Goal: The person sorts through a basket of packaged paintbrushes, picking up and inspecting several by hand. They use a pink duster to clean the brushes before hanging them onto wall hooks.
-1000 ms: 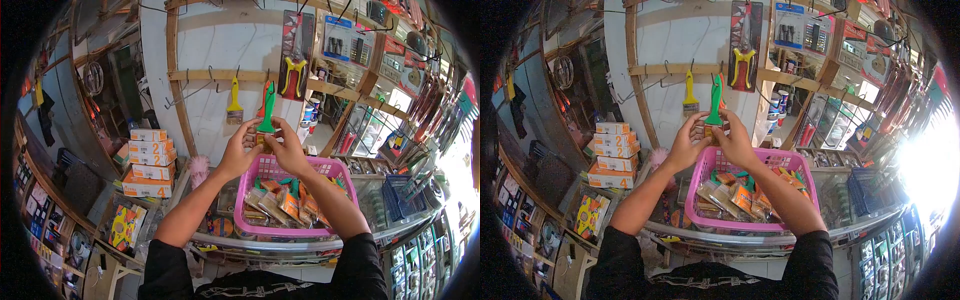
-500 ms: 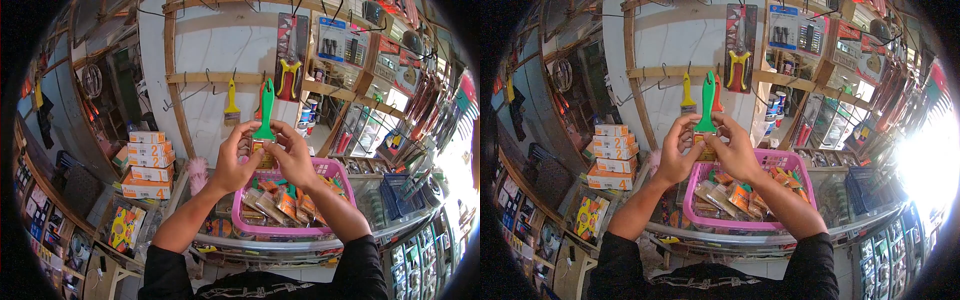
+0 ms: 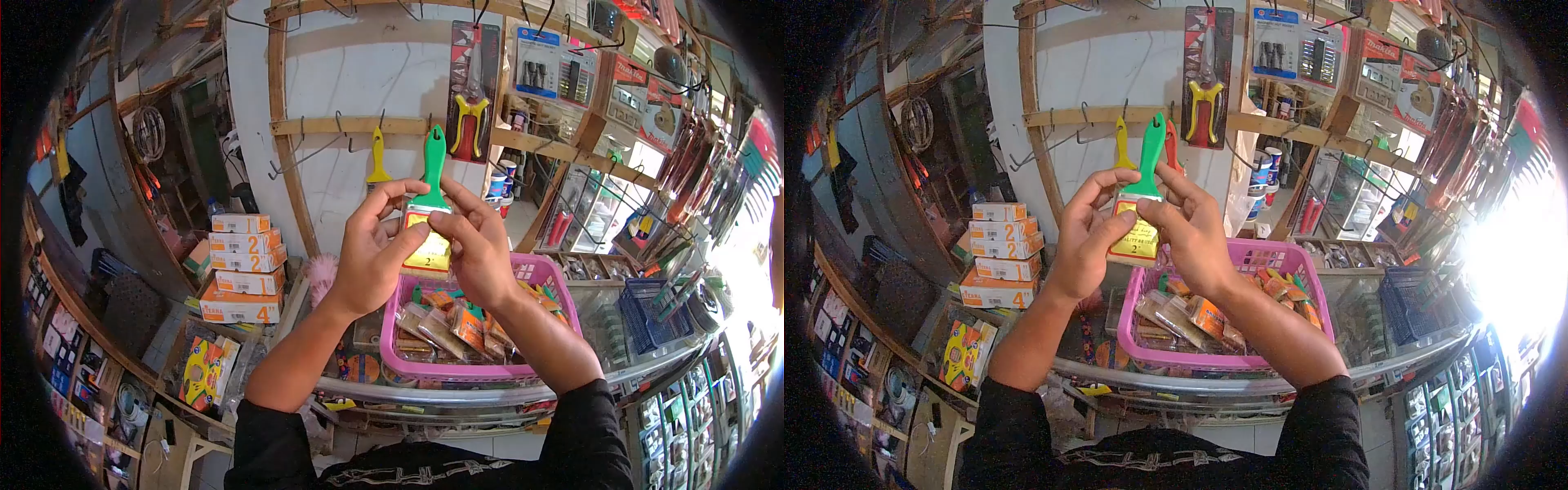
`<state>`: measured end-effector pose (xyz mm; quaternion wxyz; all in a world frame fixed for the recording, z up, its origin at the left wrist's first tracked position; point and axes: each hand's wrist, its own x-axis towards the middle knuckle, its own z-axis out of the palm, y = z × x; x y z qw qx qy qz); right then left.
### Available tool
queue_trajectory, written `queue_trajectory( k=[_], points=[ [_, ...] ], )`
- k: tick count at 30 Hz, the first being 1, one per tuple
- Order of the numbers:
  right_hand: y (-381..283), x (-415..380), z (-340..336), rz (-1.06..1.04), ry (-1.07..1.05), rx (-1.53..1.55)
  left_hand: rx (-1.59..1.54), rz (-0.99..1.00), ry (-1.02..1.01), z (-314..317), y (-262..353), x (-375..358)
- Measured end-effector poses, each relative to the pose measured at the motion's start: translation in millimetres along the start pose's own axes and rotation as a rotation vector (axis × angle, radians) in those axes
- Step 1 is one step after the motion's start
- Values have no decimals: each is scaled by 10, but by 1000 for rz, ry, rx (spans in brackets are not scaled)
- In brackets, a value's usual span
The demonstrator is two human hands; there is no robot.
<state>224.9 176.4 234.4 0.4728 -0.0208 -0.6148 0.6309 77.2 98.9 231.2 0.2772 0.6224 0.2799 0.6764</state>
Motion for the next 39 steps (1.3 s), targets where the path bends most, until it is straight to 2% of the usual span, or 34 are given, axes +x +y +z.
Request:
queue_trajectory(
  k=[4, 10, 13, 16, 20, 23, 26, 29, 32, 35, 39],
  points=[
    [-22, 19, 45, 33, 5, 1, -43, 1, -20, -16, 78, 37],
    [-87, 5, 194, -110, 108, -164, -91, -36, -31, -27, 121, 16],
    [-121, -16, 179, -229, 111, -485, 67, -24, -53, -53, 47, 30],
    [-140, -58, 205, -149, 160, -615, 145, 18, -66, -48, -121, 34],
    [-23, -74, 90, -319, 175, -904, -36, -83, -133, 53, -99, -11],
    [-40, -106, 50, -333, 167, -861, -33, -34, -114, 116, -238, -17],
    [-32, -95, -32, -426, 98, -906, -51, -83, -165, 68, -244, -23],
    [-155, -139, -15, -257, 75, -897, -54, -135, -156, 40, -270, -8],
    [-252, -153, 30, -197, 91, -990, -117, -145, -176, 41, -300, 0],
    [-256, -121, 36, -302, 98, -1090, -179, -197, -168, 49, -221, 10],
    [-275, -82, 48, -293, 94, -1116, -194, -200, -156, 5, -276, 37]
  ],
)
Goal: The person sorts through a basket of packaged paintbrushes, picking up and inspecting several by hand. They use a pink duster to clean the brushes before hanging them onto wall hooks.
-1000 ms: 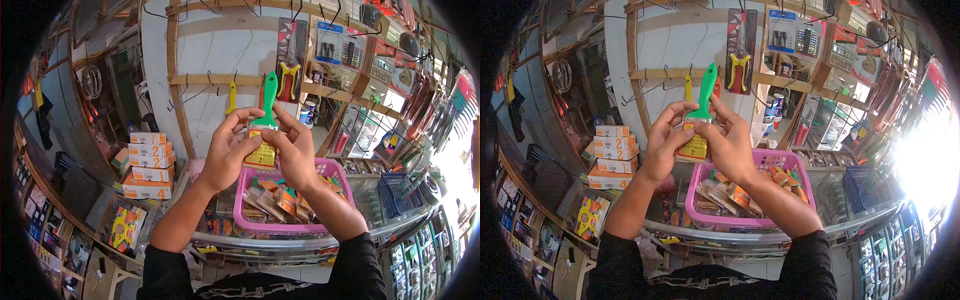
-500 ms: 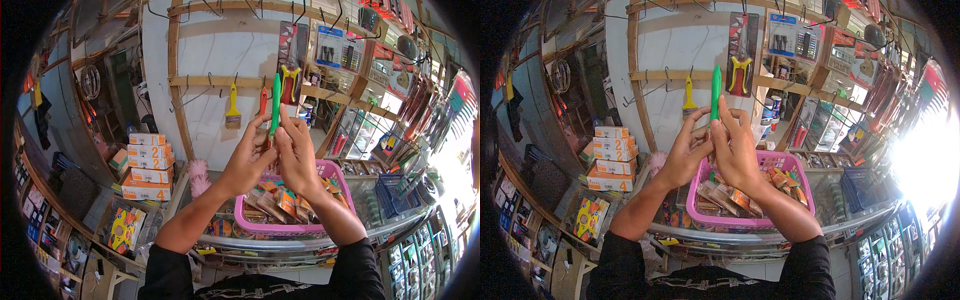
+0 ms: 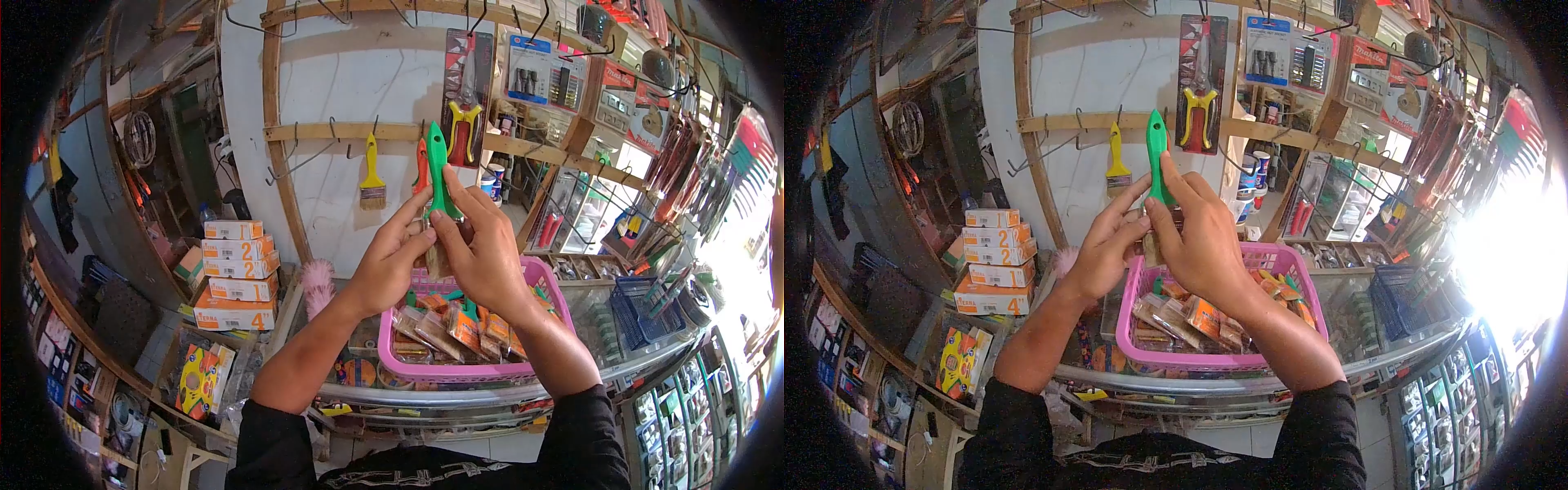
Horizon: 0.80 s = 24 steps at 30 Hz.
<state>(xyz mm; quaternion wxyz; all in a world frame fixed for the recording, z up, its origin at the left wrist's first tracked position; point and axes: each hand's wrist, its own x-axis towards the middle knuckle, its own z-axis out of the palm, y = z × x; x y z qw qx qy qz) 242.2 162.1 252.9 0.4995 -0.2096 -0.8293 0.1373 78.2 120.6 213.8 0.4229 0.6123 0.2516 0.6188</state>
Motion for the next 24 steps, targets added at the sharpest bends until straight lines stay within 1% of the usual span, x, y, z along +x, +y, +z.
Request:
queue_trajectory(
  k=[4, 8, 12, 14, 16, 18, 19, 22, 23, 24],
  points=[
    [-37, 45, -18, 6, -11, 15, 66, -37, 37, 9, 157, -27],
    [-57, 106, -40, -34, -5, -10, 133, 3, 113, -84, 62, -5],
    [-179, 208, -134, 77, -10, 91, 2, -9, 112, -102, 119, 26],
    [-201, 271, -177, 130, -29, 127, -90, -41, 113, -26, 279, 30],
    [-139, 316, -180, 111, -32, 129, -163, -99, 159, 109, 470, 34],
    [-107, 345, -189, 131, -29, 157, -138, -139, 152, 101, 503, 56],
    [-73, 339, -180, 145, -34, 155, -82, -143, 112, 20, 477, 58],
    [27, 284, -107, 213, -77, 212, 151, -185, 39, -68, 540, 27],
    [63, 244, -72, 194, -65, 177, 240, -203, 25, -75, 562, 15],
    [63, 208, -50, 180, -69, 139, 279, -148, 29, -103, 504, 16]
  ],
)
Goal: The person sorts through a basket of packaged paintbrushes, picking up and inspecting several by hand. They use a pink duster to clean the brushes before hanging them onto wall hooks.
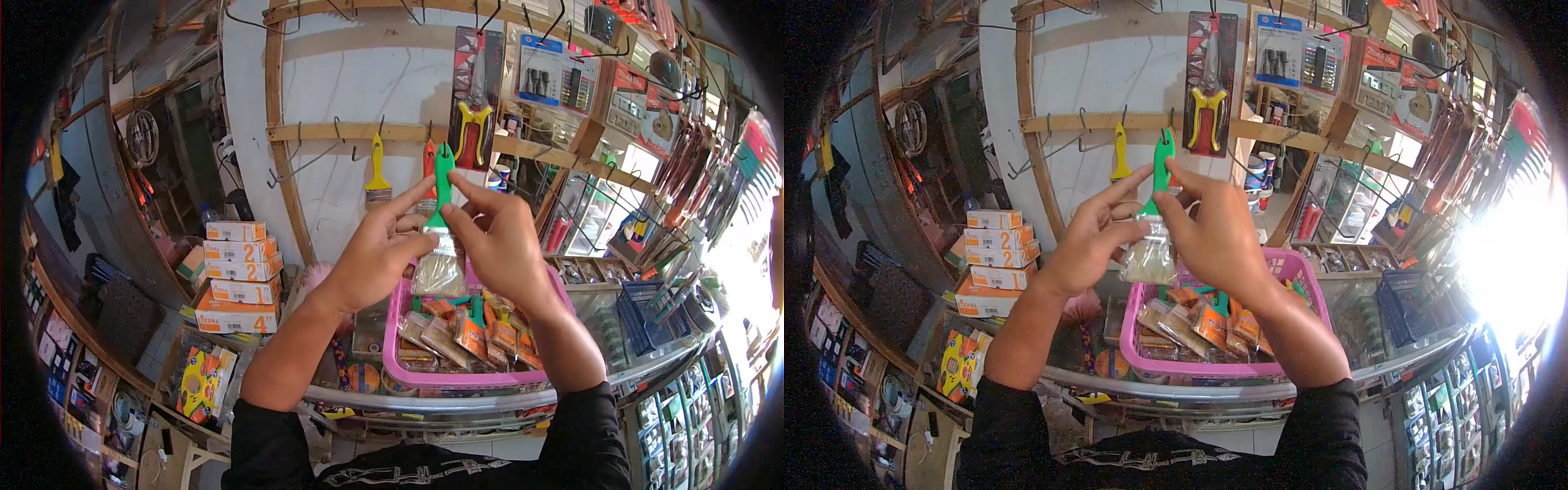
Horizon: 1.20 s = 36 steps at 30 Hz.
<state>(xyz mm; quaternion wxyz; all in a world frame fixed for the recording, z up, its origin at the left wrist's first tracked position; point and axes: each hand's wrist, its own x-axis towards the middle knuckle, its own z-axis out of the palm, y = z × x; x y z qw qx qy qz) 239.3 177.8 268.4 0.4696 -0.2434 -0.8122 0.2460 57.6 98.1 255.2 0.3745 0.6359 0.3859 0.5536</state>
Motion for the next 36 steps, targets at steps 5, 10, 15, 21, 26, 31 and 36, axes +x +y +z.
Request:
queue_trajectory(
  k=[5, 10, 15, 21, 26, 31, 36],
  points=[
    [355, -56, 214, -117, -10, -166, 227, 130, 113, -41, -525, 158],
    [907, 65, 453, -198, -23, -234, 284, 215, 180, -137, -1047, 502],
    [1320, 244, 601, -154, -50, -263, 381, 256, 314, -159, -1506, 809],
    [1683, 521, 722, -171, -29, -293, 472, 326, 366, -299, -1903, 1153],
    [1848, 645, 783, -123, -58, -293, 512, 316, 381, -361, -1969, 1248],
    [1965, 595, 761, -131, -107, -304, 536, 252, 347, -431, -2019, 1162],
    [1805, 283, 532, -49, -276, -352, 683, 202, 290, -223, -1768, 716]
  ],
)
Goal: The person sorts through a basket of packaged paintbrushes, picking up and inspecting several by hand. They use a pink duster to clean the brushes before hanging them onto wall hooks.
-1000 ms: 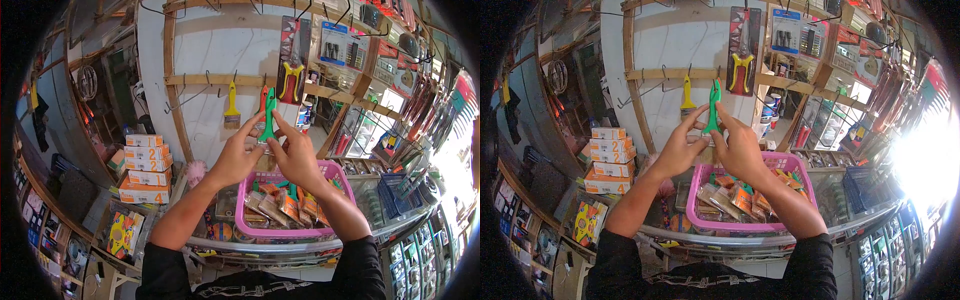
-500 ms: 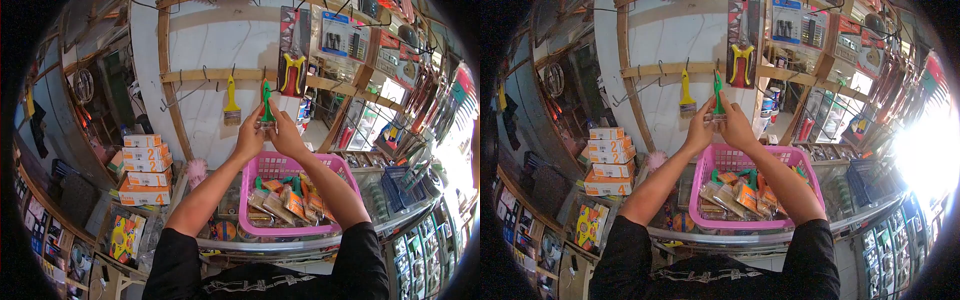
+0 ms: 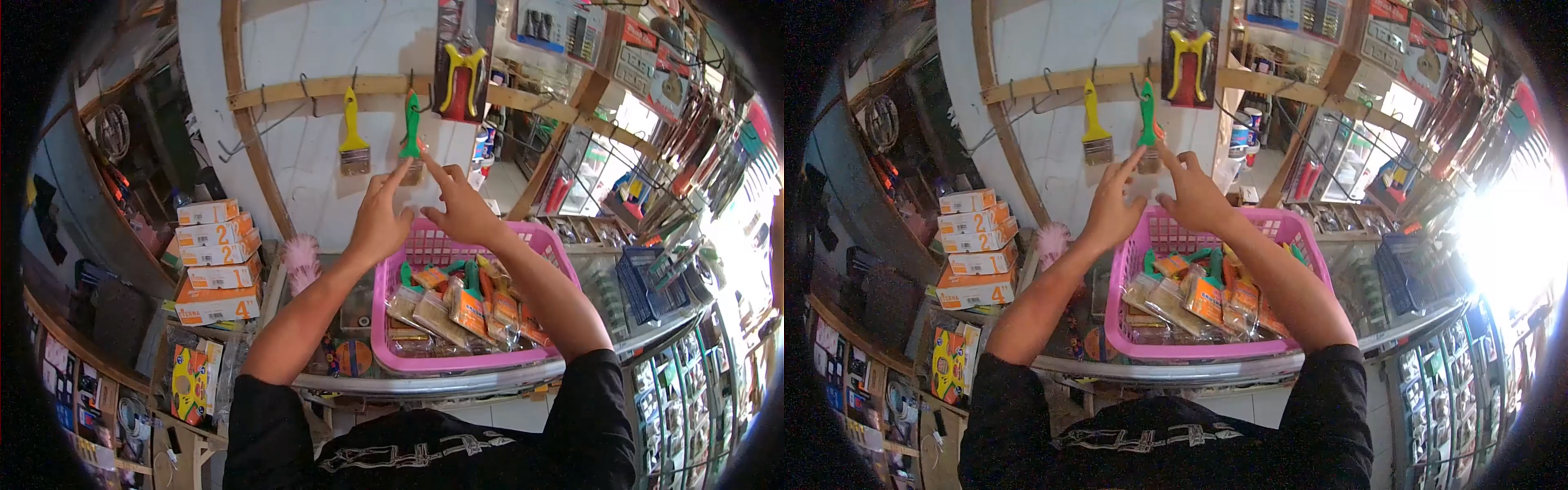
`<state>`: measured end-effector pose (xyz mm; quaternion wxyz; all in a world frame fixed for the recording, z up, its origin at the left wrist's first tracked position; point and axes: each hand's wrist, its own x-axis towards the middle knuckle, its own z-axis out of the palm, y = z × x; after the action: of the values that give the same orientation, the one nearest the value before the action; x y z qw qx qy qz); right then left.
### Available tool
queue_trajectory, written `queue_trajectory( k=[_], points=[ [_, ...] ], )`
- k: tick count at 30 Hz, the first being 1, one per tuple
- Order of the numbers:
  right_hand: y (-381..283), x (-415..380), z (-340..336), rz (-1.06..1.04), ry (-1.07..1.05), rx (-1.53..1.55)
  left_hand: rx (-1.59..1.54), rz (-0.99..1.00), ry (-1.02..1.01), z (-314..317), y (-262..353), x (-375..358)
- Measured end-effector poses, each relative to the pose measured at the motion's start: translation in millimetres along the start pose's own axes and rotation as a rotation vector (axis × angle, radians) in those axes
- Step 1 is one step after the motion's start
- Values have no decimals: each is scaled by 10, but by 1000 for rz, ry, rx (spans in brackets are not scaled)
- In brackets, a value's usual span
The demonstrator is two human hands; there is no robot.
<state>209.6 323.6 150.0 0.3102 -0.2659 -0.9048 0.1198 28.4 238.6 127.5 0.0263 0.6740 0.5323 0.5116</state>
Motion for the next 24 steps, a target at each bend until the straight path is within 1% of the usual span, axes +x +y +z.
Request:
queue_trajectory(
  k=[2, 3, 6, 8, 10, 13, 16, 19, 20, 24],
  points=[
    [-39, -212, -92, -22, -102, -54, 12, -14, -122, -23, 102, -173],
    [-60, -306, -164, -5, -214, -14, 23, 2, -167, 8, 79, -259],
    [-16, -536, -250, -85, -467, -51, 39, 20, -305, 114, -17, -480],
    [-10, -658, -290, -45, -591, -70, 41, -2, -400, 212, -113, -578],
    [-9, -729, -326, 8, -704, -59, 73, -59, -419, 349, -237, -669],
    [143, -816, -293, -32, -796, -159, 129, -92, -476, 419, -218, -666],
    [224, -954, -297, -82, -773, -89, 204, -93, -511, 441, -172, -629],
    [192, -1008, -317, 29, -816, -52, 327, -123, -589, 449, -86, -602],
    [212, -1016, -307, 27, -824, -35, 379, -132, -629, 445, -46, -585],
    [401, -1011, -214, -14, -823, -8, 434, -210, -685, 453, 25, -552]
  ],
)
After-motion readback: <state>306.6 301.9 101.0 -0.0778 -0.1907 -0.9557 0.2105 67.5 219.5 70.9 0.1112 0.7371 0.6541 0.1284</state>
